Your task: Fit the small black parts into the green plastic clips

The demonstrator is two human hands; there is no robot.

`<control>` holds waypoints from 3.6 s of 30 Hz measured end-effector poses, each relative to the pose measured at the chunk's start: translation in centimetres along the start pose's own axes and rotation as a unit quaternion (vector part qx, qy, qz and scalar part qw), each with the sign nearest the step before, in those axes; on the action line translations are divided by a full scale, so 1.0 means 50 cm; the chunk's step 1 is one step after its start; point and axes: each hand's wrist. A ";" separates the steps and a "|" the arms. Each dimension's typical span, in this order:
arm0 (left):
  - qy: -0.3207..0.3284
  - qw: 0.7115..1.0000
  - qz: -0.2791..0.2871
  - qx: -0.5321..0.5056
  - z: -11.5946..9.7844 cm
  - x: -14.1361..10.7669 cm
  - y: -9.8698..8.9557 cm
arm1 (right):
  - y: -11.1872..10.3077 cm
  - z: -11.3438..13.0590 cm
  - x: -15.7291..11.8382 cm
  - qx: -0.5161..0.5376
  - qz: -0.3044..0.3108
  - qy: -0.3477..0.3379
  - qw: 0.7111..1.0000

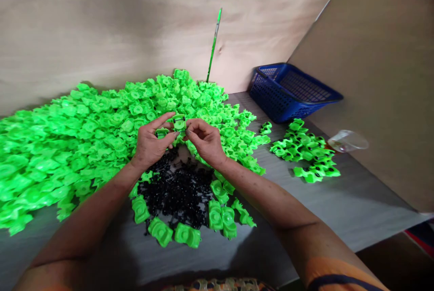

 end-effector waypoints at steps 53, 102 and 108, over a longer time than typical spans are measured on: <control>-0.052 0.997 0.059 -0.022 0.034 0.001 0.014 | -0.004 -0.037 0.006 -0.085 -0.012 0.147 0.985; 0.380 0.887 0.041 0.260 0.027 -0.013 0.005 | -0.505 0.207 -0.064 -0.816 -0.046 0.197 0.541; 0.383 0.886 0.055 0.256 0.024 -0.015 0.003 | -0.453 0.133 -0.017 -0.747 0.131 0.135 0.638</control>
Point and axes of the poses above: each hand's wrist, its own x-axis towards the middle knuckle, its own y-axis out of the palm, z = x × y, and after that the axes turned 5 degrees about x, right-handed
